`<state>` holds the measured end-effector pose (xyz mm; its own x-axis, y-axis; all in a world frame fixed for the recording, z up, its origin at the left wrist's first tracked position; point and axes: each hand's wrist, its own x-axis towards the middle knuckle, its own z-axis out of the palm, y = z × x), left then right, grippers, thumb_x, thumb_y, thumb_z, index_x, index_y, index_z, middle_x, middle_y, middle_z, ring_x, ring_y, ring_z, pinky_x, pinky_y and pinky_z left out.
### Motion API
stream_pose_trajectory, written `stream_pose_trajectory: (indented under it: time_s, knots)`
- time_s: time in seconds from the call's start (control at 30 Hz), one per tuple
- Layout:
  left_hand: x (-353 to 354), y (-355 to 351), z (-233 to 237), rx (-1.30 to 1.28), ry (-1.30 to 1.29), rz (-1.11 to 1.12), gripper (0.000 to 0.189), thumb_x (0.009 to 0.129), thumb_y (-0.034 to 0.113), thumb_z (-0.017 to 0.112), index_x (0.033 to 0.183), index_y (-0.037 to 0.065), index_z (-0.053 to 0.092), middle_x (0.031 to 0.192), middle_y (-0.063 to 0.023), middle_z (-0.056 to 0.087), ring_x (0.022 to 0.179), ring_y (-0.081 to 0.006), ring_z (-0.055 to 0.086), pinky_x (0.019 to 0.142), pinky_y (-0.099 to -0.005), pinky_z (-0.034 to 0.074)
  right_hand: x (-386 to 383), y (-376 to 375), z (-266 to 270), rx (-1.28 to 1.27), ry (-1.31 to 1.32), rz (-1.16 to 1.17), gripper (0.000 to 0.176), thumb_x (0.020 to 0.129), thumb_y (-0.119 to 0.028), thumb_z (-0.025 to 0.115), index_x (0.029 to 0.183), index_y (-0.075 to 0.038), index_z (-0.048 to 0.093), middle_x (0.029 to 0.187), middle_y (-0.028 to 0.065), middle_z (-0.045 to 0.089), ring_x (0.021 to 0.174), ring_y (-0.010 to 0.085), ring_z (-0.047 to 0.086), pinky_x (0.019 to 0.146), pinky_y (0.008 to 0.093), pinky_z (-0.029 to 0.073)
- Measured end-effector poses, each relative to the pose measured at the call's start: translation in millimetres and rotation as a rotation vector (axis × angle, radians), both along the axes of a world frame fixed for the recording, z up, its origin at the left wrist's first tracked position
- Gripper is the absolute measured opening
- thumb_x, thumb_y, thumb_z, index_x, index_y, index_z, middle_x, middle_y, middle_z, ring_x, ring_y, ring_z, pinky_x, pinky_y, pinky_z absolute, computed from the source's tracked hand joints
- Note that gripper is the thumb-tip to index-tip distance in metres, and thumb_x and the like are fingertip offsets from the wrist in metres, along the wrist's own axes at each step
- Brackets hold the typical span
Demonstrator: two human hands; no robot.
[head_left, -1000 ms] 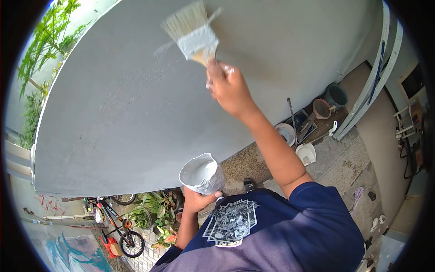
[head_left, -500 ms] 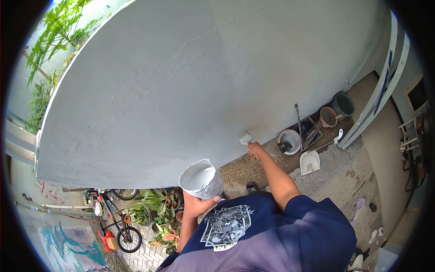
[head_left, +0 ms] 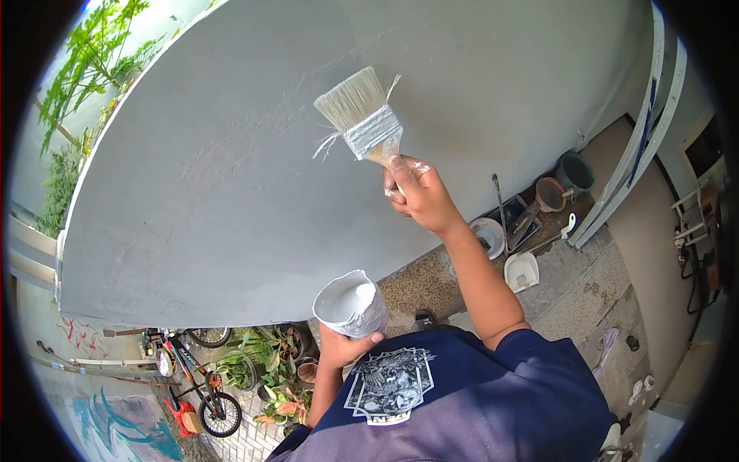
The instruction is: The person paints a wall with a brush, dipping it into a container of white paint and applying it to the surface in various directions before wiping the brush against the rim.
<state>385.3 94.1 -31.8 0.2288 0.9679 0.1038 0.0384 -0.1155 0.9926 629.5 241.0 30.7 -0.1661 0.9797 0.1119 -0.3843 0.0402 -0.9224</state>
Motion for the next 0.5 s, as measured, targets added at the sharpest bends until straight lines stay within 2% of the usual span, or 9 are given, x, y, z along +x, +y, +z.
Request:
stream_pose_trajectory:
  time_s: [0.07,0.13,0.2,0.27,0.33,0.4,0.43,0.5]
  knots:
    - [2,0,0,-0.007,0.007,-0.009,0.090,0.062,0.024,0.093,0.134,-0.005,0.048,0.125,-0.0163,0.062,0.116,-0.0248,0.060,0.101,-0.0389,0.046,-8,10,-13,0.061,0.059,-0.004,0.045,0.104,-0.045,0.050,0.078,-0.009,0.048,0.063,-0.0045,0.042,0.051,0.0035,0.033,0.046,0.0220,0.029]
    - [3,0,1,-0.013,0.020,-0.016,0.090,0.062,0.024,0.093,0.134,-0.005,0.048,0.125,-0.0163,0.062,0.116,-0.0248,0.060,0.101,-0.0389,0.046,-21,36,-74,-0.062,-0.141,-0.030,0.042,0.106,-0.043,0.047,0.090,-0.006,0.057,0.064,-0.0037,0.042,0.054,0.0054,0.037,0.049,0.0246,0.035]
    - [3,-1,3,0.000,0.044,-0.007,0.089,0.062,0.024,0.092,0.133,-0.005,0.049,0.125,-0.0164,0.062,0.115,-0.0248,0.060,0.100,-0.0387,0.047,-37,38,-151,0.044,-0.363,-0.274,0.043,0.106,-0.038,0.048,0.107,0.002,0.064,0.074,0.0033,0.059,0.068,0.0112,0.054,0.068,0.0304,0.049]
    - [2,-1,4,-0.012,0.041,0.001,0.088,0.062,0.024,0.092,0.133,-0.005,0.049,0.125,-0.0164,0.062,0.115,-0.0248,0.061,0.100,-0.0387,0.047,-40,26,-220,-0.067,-0.490,-0.270,0.049,0.105,-0.039,0.046,0.123,0.005,0.061,0.084,0.0101,0.068,0.083,0.0190,0.064,0.081,0.0322,0.050]
    - [-2,-4,1,-0.029,0.043,0.018,0.088,0.062,0.024,0.092,0.133,-0.005,0.049,0.125,-0.0165,0.062,0.115,-0.0249,0.061,0.100,-0.0386,0.047,-34,12,-307,-0.133,-0.672,-0.323,0.053,0.104,-0.043,0.046,0.112,0.005,0.064,0.082,0.0163,0.069,0.075,0.0248,0.067,0.071,0.0353,0.052]
    - [-8,-9,-6,-0.100,0.020,0.067,0.087,0.062,0.024,0.092,0.132,-0.005,0.050,0.125,-0.0165,0.062,0.114,-0.0251,0.061,0.100,-0.0385,0.047,-12,-7,-323,-0.851,-0.610,-0.091,0.049,0.104,-0.043,0.050,0.094,0.004,0.061,0.067,0.0075,0.056,0.049,0.0175,0.050,0.045,0.0339,0.039]
    - [-7,-10,-4,-0.124,-0.003,0.071,0.087,0.062,0.024,0.092,0.132,-0.006,0.050,0.125,-0.0163,0.061,0.114,-0.0247,0.061,0.100,-0.0385,0.047,-5,-14,-339,-0.849,-0.606,-0.092,0.049,0.104,-0.043,0.050,0.094,0.004,0.061,0.067,0.0075,0.056,0.049,0.0175,0.050,0.045,0.0339,0.039]
    - [-1,-5,1,-0.033,-0.008,0.083,0.088,0.062,0.024,0.092,0.132,-0.006,0.050,0.125,-0.0162,0.061,0.114,-0.0248,0.061,0.100,-0.0388,0.047,-4,-7,-372,-0.927,-0.605,-0.095,0.049,0.102,-0.042,0.053,0.086,0.003,0.057,0.063,0.0065,0.053,0.042,0.0155,0.042,0.037,0.0343,0.030]
